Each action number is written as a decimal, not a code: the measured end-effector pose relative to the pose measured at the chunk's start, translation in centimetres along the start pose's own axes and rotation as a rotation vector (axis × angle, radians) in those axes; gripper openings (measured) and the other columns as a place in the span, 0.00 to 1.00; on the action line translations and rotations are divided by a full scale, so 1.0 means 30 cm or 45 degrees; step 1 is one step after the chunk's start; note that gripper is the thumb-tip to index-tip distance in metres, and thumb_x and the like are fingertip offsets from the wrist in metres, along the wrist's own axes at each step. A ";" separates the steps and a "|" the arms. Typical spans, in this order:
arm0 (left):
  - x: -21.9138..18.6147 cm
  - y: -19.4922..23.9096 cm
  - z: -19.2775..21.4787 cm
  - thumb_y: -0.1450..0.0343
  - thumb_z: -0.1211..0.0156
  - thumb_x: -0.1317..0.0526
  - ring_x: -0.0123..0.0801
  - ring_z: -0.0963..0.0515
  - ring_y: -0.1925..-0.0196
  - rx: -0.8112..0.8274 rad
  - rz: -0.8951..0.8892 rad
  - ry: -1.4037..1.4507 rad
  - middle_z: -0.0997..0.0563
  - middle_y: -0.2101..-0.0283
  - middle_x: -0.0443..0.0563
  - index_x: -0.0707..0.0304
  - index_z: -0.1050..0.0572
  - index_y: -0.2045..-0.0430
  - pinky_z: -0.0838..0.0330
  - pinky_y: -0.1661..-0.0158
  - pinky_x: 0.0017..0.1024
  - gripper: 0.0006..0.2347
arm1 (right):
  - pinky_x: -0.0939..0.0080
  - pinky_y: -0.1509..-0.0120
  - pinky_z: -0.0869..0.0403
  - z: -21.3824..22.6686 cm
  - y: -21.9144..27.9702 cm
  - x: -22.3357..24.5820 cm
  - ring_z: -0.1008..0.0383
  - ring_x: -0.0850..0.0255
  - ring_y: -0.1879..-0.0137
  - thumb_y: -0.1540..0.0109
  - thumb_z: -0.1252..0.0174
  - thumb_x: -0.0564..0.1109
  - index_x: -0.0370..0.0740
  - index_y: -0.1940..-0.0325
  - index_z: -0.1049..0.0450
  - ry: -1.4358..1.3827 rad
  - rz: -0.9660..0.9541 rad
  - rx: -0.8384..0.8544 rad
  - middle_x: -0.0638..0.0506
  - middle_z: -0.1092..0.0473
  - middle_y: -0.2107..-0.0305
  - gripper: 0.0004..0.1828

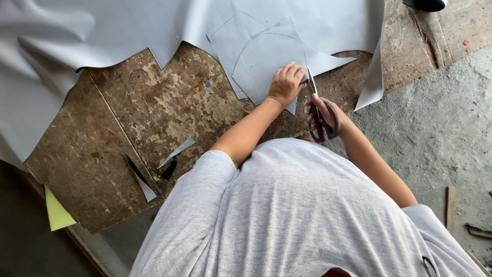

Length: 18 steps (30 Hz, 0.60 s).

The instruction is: Tracing patterns onto upholstery material using a template and then cutting out the shaped pieces with scissors.

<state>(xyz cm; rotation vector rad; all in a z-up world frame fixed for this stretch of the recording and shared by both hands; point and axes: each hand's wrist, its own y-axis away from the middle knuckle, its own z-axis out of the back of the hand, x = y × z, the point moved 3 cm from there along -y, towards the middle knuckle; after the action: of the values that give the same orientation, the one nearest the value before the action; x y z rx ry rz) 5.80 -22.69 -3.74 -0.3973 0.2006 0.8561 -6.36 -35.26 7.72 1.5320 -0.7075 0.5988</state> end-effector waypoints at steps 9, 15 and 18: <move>0.008 0.004 -0.002 0.28 0.43 0.50 0.31 0.15 0.57 -0.240 0.165 0.203 0.18 0.59 0.34 0.42 0.23 0.65 0.19 0.60 0.31 0.06 | 0.50 0.69 0.17 -0.018 0.070 0.019 0.24 0.55 0.69 0.29 0.44 0.68 0.34 0.44 0.32 0.067 -0.015 -0.184 0.34 0.28 0.75 0.32; -0.006 -0.006 0.000 0.30 0.40 0.54 0.29 0.16 0.59 -0.402 -0.148 0.074 0.19 0.60 0.34 0.45 0.23 0.70 0.21 0.61 0.29 0.03 | 0.50 0.68 0.17 -0.029 0.080 0.045 0.25 0.55 0.69 0.29 0.45 0.69 0.32 0.44 0.33 0.058 0.001 -0.173 0.34 0.28 0.75 0.34; -0.047 0.015 0.017 0.31 0.39 0.55 0.29 0.17 0.60 -0.461 -0.262 0.019 0.19 0.60 0.35 0.46 0.24 0.70 0.22 0.62 0.29 0.03 | 0.52 0.69 0.18 -0.067 0.090 0.080 0.25 0.56 0.69 0.30 0.44 0.70 0.32 0.44 0.33 0.088 -0.026 -0.207 0.36 0.28 0.76 0.36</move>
<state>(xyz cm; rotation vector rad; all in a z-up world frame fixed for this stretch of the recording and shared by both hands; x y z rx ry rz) 4.56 -23.19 -2.93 -0.7503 0.0156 0.6853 -6.68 -33.54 11.47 1.3602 -0.6705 0.5621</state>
